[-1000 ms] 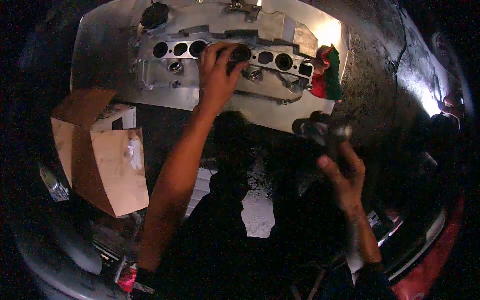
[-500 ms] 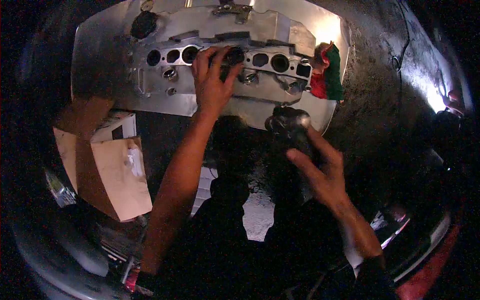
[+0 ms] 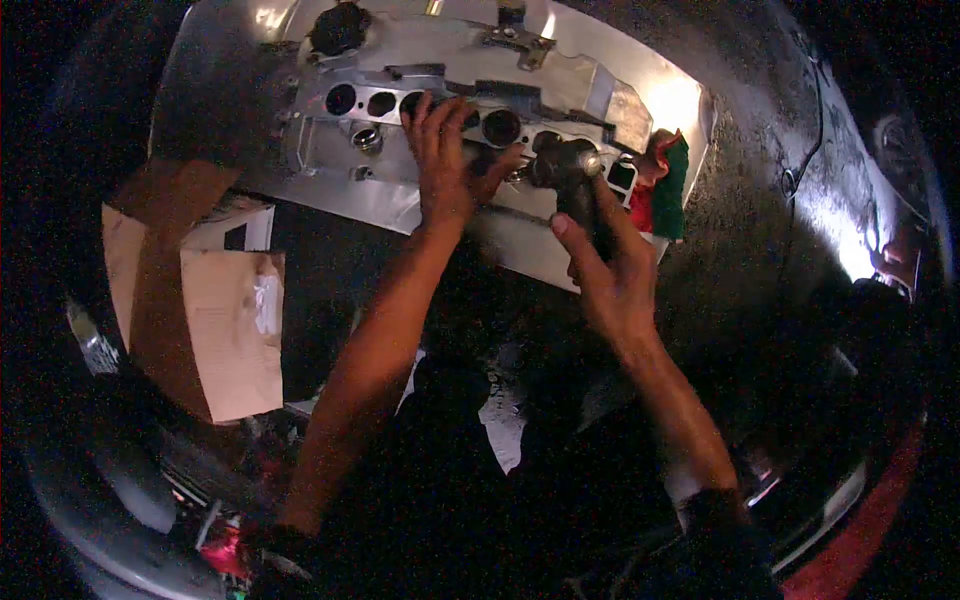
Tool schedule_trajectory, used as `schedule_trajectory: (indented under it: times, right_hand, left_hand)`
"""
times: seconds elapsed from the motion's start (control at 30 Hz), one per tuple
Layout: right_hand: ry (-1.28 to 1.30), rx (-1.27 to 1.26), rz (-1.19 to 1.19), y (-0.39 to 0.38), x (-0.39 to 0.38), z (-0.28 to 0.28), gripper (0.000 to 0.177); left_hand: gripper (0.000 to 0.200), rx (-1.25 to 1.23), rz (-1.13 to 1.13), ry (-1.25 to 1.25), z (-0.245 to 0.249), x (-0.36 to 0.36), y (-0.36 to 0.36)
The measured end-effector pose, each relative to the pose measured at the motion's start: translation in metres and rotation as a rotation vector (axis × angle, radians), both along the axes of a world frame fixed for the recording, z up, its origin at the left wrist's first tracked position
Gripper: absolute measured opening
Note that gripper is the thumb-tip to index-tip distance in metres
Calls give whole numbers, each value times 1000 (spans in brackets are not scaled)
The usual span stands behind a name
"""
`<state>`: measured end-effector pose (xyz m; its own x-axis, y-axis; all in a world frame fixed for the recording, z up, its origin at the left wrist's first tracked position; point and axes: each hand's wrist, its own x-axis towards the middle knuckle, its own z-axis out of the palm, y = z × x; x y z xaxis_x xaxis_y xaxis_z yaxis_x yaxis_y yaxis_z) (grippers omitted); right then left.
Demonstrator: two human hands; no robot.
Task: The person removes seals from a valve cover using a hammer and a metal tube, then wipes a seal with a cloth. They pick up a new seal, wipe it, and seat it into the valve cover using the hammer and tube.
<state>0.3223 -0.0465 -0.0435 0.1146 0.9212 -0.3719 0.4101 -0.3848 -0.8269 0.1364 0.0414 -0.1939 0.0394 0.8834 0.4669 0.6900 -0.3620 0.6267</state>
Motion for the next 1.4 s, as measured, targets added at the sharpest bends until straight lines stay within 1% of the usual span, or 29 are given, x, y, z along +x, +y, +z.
schedule_trajectory:
  times: [0.1, 0.2, 0.3, 0.37, 0.43, 0.53, 0.63, 0.73, 0.83, 0.9, 0.93, 0.97, 1.0, 1.07, 1.1, 1.17, 1.2, 1.27, 1.3, 1.33, 1.4]
  right_hand:
    - [6, 49, 2, 13, -9, -8, 70]
    - [-26, 99, 9, 29, -15, -18, 70]
    - [-91, 179, 32, 41, -21, -30, 70]
    - [-132, 206, 45, 47, -24, -35, 70]
    - [-159, 189, 54, 53, -29, -36, 71]
    - [-187, 319, 91, 54, -32, -50, 71]
    - [-312, 358, 133, 55, -32, -65, 70]
    - [-313, 389, 153, 58, -32, -54, 70]
    - [-238, 438, 84, 51, -34, -37, 70]
    - [-284, 480, 118, 49, -33, -57, 70]
    - [-313, 516, 129, 52, -31, -62, 71]
    - [-368, 408, 140, 53, -30, -67, 71]
    - [-354, 395, 132, 56, -30, -61, 71]
    - [-318, 353, 123, 57, -30, -51, 71]
    - [-331, 341, 89, 53, -33, -37, 71]
    - [-239, 402, 41, 47, -37, -23, 70]
    - [-249, 427, 47, 45, -36, -32, 70]
    - [-270, 477, 57, 42, -33, -52, 70]
    - [-325, 431, 87, 46, -32, -66, 70]
    - [-380, 395, 116, 53, -32, -69, 70]
    - [-346, 407, 74, 56, -29, -64, 72]
  left_hand:
    - [66, 27, -10, -24, -8, -1, 2]
    - [63, 54, 12, 29, -16, 0, 4]
    - [59, 92, 14, -26, -13, 2, 3]
    - [58, -15, 13, -122, -7, 2, 2]
    - [58, -66, 13, -151, -4, 2, 3]
    - [58, -41, 10, -82, -1, 0, 4]
    - [58, -20, 1, -12, -2, -1, 1]
    - [59, -13, 3, 21, -2, -3, 2]
    - [60, 15, -14, 59, -8, -2, 3]
    - [59, 31, -38, 97, -13, -4, 2]
    - [58, 18, -21, 63, -12, -3, 2]
    - [57, 35, 0, 28, -11, -1, 3]
    - [56, 25, 19, -6, -8, 0, 4]
    - [57, 29, 6, 6, -6, -1, 3]
    - [57, 27, -1, 14, -7, -3, 2]
    - [58, 7, -29, 50, -7, -5, -1]
    - [59, 17, -50, 66, -7, -5, 0]
    - [57, -12, -17, -15, 0, -3, 0]
    - [56, -24, -1, -61, 3, 1, 1]
    - [55, -10, 3, -41, 0, 2, 3]
    - [53, 5, 9, 2, -6, 0, 2]
